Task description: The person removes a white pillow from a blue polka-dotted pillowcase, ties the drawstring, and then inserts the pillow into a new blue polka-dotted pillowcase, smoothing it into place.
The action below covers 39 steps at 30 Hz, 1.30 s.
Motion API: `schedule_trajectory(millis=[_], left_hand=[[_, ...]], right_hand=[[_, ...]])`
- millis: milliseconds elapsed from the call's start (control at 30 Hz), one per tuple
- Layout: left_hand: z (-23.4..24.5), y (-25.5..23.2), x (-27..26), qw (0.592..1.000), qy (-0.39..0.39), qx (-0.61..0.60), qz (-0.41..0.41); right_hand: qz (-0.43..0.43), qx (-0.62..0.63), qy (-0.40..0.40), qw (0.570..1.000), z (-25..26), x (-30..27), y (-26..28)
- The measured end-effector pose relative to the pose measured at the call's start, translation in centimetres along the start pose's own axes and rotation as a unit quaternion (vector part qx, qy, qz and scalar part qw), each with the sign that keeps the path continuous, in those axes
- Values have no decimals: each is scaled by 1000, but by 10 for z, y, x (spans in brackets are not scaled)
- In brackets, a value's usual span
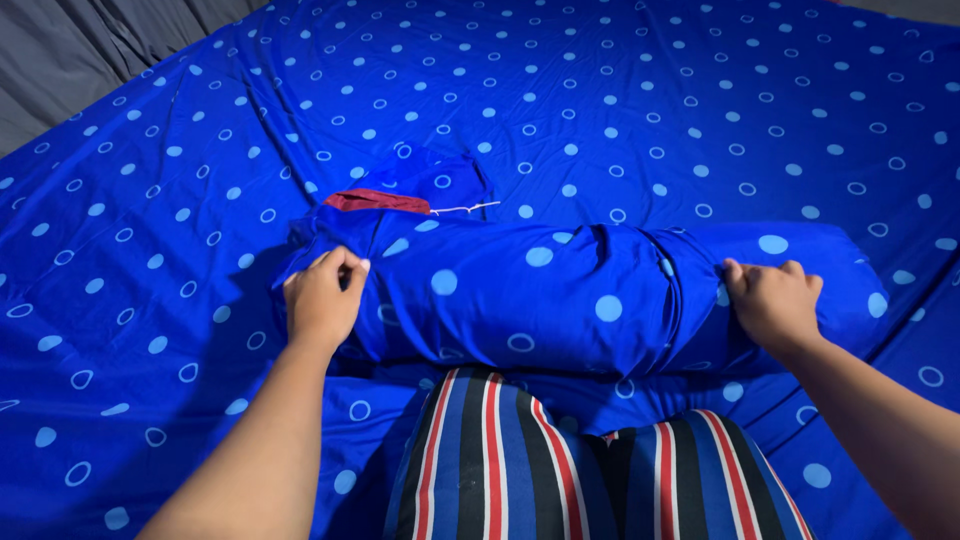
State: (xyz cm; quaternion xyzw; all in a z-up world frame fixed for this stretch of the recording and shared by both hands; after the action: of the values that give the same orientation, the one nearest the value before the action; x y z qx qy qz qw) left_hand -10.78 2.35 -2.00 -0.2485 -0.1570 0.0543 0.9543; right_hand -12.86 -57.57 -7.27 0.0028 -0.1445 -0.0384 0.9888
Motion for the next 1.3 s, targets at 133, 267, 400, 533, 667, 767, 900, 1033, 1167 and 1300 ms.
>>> schedule_trajectory(millis=[133, 267, 400, 533, 667, 767, 900, 1033, 1167, 1300], left_hand=[[-1, 20, 0, 996, -50, 26, 76], [-6, 15, 30, 990, -117, 50, 59], [-24, 6, 45, 996, -29, 53, 63], [-41, 8, 35, 985, -24, 86, 149], [-51, 11, 29, 977, -76, 125, 153], [-51, 22, 29, 972, -86, 117, 186], [-46, 35, 28, 962, -103, 97, 232], [-44, 40, 31, 957, -124, 77, 249], [-45, 20, 48, 959, -159, 142, 186], [-68, -48, 62, 992, -117, 49, 9]], right_hand=[[-140, 21, -2, 990, 0, -8, -32], [-241, 26, -101, 965, 18, -3, -52], [-282, -30, -31, 958, 20, -1, -56], [-264, -7, 71, 962, 5, -9, -60], [-181, -6, 24, 983, 3, -13, -65], [-143, -27, -39, 989, 12, -19, -70], [-154, -32, -44, 987, 21, -22, -75], [-158, -41, -39, 986, 22, -21, -79], [-155, -30, 34, 987, 19, -10, -82], [-72, -72, -31, 994, 18, 20, -71]])
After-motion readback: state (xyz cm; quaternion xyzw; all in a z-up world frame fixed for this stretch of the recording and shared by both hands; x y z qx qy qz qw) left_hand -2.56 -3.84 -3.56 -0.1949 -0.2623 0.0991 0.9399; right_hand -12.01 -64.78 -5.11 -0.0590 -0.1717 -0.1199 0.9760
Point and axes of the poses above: each hand's wrist, its own x-axis towards the middle knuckle, its own z-axis out of the back of the hand, y = z × x, the point moved 2 cm from there along x, towards the middle knuckle, and after that the axes turned 5 degrees about z, right-handed, at the moved point
